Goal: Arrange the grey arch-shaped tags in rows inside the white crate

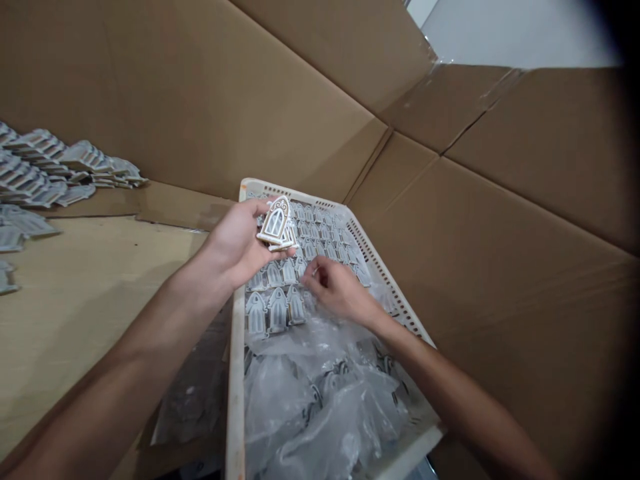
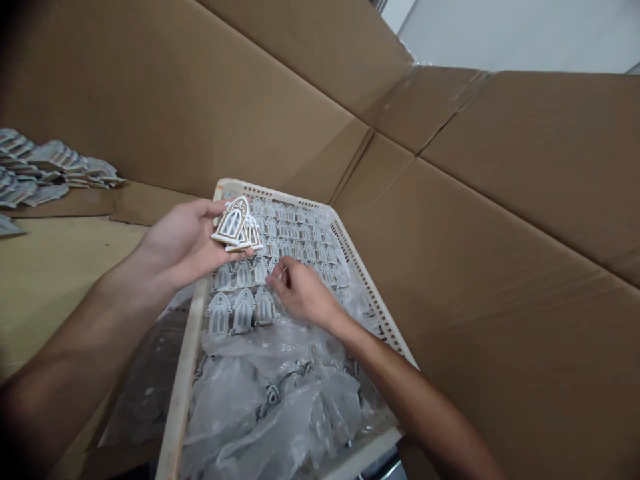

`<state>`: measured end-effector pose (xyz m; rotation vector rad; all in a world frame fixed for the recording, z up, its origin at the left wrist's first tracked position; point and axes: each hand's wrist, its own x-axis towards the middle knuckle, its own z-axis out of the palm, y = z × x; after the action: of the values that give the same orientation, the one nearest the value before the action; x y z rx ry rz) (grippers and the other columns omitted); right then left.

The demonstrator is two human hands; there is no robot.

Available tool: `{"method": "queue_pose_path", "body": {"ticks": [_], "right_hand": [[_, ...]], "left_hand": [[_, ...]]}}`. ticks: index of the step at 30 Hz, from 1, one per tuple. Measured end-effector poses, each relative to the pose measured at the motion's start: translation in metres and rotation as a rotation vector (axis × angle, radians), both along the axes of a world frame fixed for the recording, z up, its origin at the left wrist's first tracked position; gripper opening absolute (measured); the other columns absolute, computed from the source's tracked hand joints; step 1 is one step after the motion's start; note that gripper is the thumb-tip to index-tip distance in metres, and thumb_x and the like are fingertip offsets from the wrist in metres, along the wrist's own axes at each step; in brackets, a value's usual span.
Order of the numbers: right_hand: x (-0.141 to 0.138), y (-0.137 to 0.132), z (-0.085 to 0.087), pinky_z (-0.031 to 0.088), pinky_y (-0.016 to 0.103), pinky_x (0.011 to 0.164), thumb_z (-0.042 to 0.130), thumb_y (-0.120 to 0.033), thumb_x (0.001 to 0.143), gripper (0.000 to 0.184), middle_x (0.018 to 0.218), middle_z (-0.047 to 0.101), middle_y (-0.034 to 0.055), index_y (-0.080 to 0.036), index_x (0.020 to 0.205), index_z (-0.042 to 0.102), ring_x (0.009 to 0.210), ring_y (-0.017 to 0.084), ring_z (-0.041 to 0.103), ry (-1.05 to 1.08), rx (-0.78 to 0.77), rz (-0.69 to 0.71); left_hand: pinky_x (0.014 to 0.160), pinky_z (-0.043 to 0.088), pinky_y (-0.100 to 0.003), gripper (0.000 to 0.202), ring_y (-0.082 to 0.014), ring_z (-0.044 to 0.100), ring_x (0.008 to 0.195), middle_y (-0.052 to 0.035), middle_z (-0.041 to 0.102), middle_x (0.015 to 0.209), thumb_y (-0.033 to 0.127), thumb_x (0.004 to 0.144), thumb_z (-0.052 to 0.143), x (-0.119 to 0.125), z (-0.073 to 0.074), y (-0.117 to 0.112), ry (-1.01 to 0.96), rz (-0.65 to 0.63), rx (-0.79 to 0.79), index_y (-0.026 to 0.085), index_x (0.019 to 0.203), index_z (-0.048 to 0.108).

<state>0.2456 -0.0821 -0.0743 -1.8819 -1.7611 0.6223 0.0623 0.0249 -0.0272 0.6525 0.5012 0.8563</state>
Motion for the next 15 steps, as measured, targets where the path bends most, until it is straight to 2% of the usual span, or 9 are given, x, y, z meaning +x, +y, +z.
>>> {"method": "queue_pose_path", "body": {"ticks": [2,4,7,11,15], "right_hand": [[-0.005,0.002,0.021,0.041,0.029,0.061,0.057,-0.047,0.105,0.028,0.073,0.062,0.0001,-0.021,0.094,0.06,0.065,0.014,0.056,0.085,0.159,0.001],[-0.012,0.006,0.037,0.045,0.03,0.064,0.056,-0.053,0.105,0.033,0.081,0.065,0.0019,-0.021,0.097,0.06,0.071,0.014,0.059,0.192,0.267,0.011],[-0.021,0.016,0.045,0.049,0.03,0.065,0.073,-0.057,0.093,0.039,0.088,0.065,0.0033,-0.021,0.099,0.058,0.076,0.016,0.061,0.273,0.351,-0.036],[-0.028,0.024,0.045,0.047,0.028,0.056,0.087,-0.05,0.079,0.05,0.076,0.062,-0.0018,-0.023,0.103,0.051,0.064,0.014,0.057,0.495,0.275,-0.126],[-0.027,0.018,0.055,0.04,0.026,0.049,0.082,-0.033,0.078,0.043,0.067,0.058,-0.0062,-0.022,0.11,0.056,0.053,0.01,0.049,0.652,0.226,-0.15]], "left_hand": [[0.062,0.056,-0.035,0.03,-0.0229,0.062,0.076,-0.0129,0.066,0.098,0.015,0.091,0.048,0.003,0.0,-0.004,0.016,-0.003,0.01,0.015,0.118,0.063],[0.06,0.054,-0.033,0.036,-0.0217,0.061,0.075,-0.0126,0.065,0.099,0.013,0.092,0.046,0.007,0.0,-0.011,0.038,-0.002,0.037,0.015,0.123,0.063],[0.06,0.051,-0.028,0.043,-0.0194,0.06,0.079,-0.0111,0.065,0.102,0.006,0.088,0.05,0.013,-0.002,-0.021,0.071,-0.003,0.11,0.017,0.127,0.063],[0.06,0.048,-0.024,0.041,-0.0193,0.061,0.084,-0.0079,0.063,0.098,0.006,0.088,0.055,0.018,-0.007,-0.029,0.101,0.003,0.181,0.023,0.124,0.065],[0.059,0.047,-0.024,0.037,-0.0181,0.06,0.078,-0.0061,0.061,0.092,0.01,0.092,0.055,0.022,-0.012,-0.029,0.138,0.029,0.139,0.027,0.123,0.065]]}}
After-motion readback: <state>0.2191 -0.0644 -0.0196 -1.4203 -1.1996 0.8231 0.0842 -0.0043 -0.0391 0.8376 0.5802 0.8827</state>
